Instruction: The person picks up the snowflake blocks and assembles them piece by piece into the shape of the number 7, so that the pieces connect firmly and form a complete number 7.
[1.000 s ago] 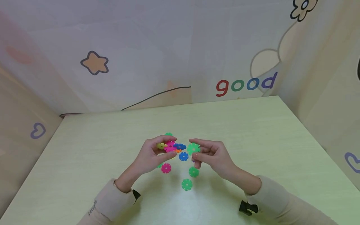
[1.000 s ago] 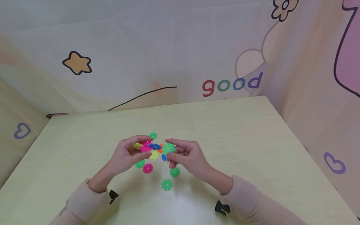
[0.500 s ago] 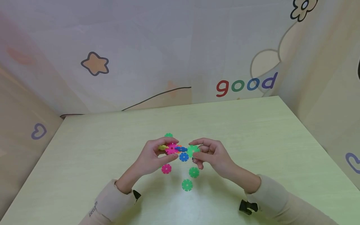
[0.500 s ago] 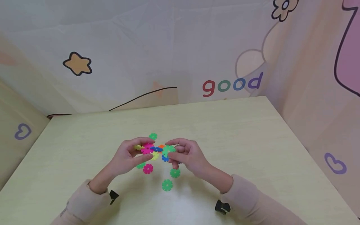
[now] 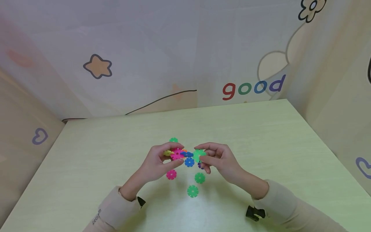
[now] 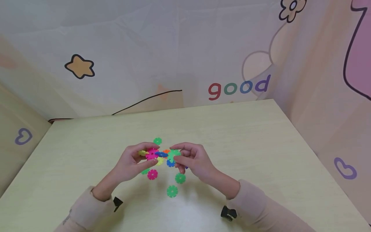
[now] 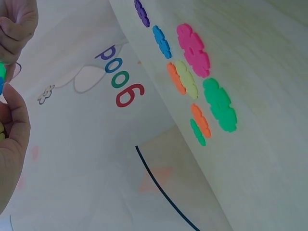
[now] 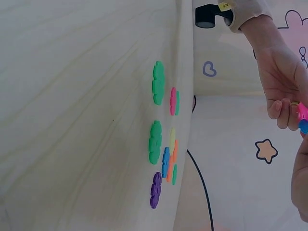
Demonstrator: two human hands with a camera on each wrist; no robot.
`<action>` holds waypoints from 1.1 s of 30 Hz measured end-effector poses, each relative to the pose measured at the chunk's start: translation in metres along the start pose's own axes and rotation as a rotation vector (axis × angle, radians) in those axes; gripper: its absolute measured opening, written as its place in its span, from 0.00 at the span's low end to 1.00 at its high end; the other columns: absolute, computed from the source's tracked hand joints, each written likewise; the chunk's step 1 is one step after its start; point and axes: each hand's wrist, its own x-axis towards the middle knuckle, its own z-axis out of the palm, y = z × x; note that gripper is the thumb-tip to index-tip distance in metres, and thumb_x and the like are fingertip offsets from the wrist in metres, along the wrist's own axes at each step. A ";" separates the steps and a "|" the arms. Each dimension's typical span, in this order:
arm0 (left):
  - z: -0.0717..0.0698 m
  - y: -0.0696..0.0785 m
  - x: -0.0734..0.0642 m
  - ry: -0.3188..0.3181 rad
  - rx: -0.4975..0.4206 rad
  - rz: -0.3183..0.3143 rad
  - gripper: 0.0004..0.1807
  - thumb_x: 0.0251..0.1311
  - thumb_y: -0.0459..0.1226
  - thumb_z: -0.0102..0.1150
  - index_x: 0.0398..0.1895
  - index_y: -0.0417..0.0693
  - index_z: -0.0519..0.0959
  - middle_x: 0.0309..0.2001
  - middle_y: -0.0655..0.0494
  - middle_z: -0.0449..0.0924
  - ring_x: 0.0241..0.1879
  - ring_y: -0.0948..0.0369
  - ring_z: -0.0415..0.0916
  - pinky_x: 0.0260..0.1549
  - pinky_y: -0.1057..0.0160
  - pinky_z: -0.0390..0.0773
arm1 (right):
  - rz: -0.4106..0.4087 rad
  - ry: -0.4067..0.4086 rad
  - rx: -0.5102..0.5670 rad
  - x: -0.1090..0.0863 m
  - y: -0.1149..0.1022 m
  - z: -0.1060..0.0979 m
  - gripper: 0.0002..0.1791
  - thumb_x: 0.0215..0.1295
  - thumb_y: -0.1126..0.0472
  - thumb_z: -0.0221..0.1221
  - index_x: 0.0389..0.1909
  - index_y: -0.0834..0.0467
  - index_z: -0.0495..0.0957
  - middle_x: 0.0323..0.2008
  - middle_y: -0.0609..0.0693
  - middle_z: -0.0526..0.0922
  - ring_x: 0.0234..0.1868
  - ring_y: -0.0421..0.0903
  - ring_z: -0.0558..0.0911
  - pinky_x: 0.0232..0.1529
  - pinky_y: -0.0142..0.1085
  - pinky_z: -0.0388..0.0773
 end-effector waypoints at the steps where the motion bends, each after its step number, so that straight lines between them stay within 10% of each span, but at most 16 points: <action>1: 0.000 0.000 0.000 -0.001 -0.001 -0.002 0.18 0.51 0.26 0.61 0.47 0.33 0.74 0.37 0.46 0.79 0.33 0.60 0.77 0.36 0.62 0.80 | -0.003 0.002 0.000 0.000 0.000 0.000 0.15 0.60 0.72 0.53 0.46 0.76 0.69 0.16 0.46 0.74 0.15 0.40 0.73 0.24 0.31 0.75; 17: 0.002 0.003 0.001 0.001 -0.022 0.006 0.17 0.51 0.26 0.62 0.46 0.32 0.74 0.37 0.45 0.78 0.32 0.60 0.77 0.34 0.62 0.80 | -0.058 0.009 0.055 -0.001 0.003 0.001 0.15 0.60 0.73 0.52 0.42 0.55 0.78 0.16 0.45 0.74 0.15 0.40 0.72 0.25 0.31 0.75; 33: 0.005 -0.004 0.001 -0.016 -0.045 -0.010 0.16 0.52 0.26 0.61 0.46 0.31 0.73 0.36 0.45 0.77 0.31 0.60 0.77 0.30 0.62 0.81 | -0.006 0.019 0.023 -0.003 0.002 0.003 0.16 0.61 0.71 0.54 0.46 0.77 0.69 0.16 0.46 0.75 0.15 0.40 0.72 0.27 0.31 0.76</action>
